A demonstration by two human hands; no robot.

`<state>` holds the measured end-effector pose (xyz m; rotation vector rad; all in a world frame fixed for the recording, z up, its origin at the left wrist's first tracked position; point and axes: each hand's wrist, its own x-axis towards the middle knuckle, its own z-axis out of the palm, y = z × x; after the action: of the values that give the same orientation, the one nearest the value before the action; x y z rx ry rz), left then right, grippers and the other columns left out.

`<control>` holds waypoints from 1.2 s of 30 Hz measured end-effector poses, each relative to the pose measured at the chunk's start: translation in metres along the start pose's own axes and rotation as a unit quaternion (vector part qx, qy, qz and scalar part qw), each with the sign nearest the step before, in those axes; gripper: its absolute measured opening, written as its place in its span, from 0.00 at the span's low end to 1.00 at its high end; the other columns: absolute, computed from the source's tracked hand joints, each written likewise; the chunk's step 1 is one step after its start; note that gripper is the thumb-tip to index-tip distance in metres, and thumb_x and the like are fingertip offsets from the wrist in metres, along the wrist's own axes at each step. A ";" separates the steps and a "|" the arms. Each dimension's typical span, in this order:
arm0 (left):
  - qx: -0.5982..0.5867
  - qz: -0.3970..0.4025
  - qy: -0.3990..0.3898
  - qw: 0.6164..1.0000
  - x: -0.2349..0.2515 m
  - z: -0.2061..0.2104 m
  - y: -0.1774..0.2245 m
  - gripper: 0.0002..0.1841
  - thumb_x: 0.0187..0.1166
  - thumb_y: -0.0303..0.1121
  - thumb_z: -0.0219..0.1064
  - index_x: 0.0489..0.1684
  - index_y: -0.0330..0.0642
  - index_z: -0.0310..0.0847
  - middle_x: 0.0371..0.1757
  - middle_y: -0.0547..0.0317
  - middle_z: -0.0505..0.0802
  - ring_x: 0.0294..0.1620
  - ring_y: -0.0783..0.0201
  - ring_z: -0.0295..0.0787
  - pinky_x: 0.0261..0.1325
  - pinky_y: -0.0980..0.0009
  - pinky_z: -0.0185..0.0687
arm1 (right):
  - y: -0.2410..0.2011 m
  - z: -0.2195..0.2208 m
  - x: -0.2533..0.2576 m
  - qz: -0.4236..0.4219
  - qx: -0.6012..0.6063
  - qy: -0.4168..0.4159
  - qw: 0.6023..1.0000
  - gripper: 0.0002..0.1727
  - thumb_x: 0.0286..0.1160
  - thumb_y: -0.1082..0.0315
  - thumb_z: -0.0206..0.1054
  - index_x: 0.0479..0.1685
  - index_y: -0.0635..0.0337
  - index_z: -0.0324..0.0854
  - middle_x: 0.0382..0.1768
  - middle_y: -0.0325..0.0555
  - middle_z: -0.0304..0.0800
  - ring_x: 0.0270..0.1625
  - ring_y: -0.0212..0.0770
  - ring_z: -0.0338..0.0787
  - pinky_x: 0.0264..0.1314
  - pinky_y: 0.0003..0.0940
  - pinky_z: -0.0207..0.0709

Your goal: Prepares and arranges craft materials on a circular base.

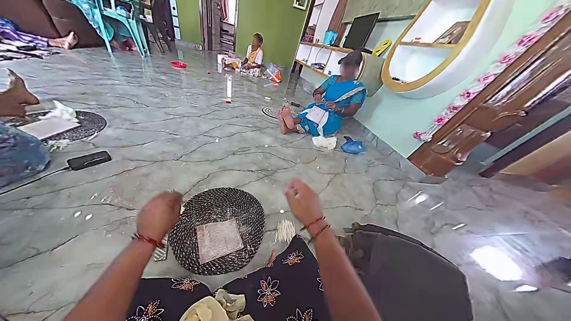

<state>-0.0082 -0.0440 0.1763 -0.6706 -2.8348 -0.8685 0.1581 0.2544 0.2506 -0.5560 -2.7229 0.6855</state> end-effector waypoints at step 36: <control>0.051 -0.192 -0.283 0.938 -0.044 0.147 -0.048 0.17 0.89 0.29 0.59 0.71 0.34 0.83 0.73 0.33 0.87 0.80 0.35 0.79 0.83 0.38 0.68 | 0.037 0.163 -0.019 0.005 -0.117 -0.440 0.890 0.34 0.90 0.56 0.60 0.89 0.66 0.62 0.82 0.68 0.73 0.86 0.63 0.71 0.88 0.62 0.60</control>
<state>0.0151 -0.0149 0.0202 -0.4029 -3.5872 -0.6379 0.1288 0.2123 0.0905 -0.3486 -3.6908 0.7430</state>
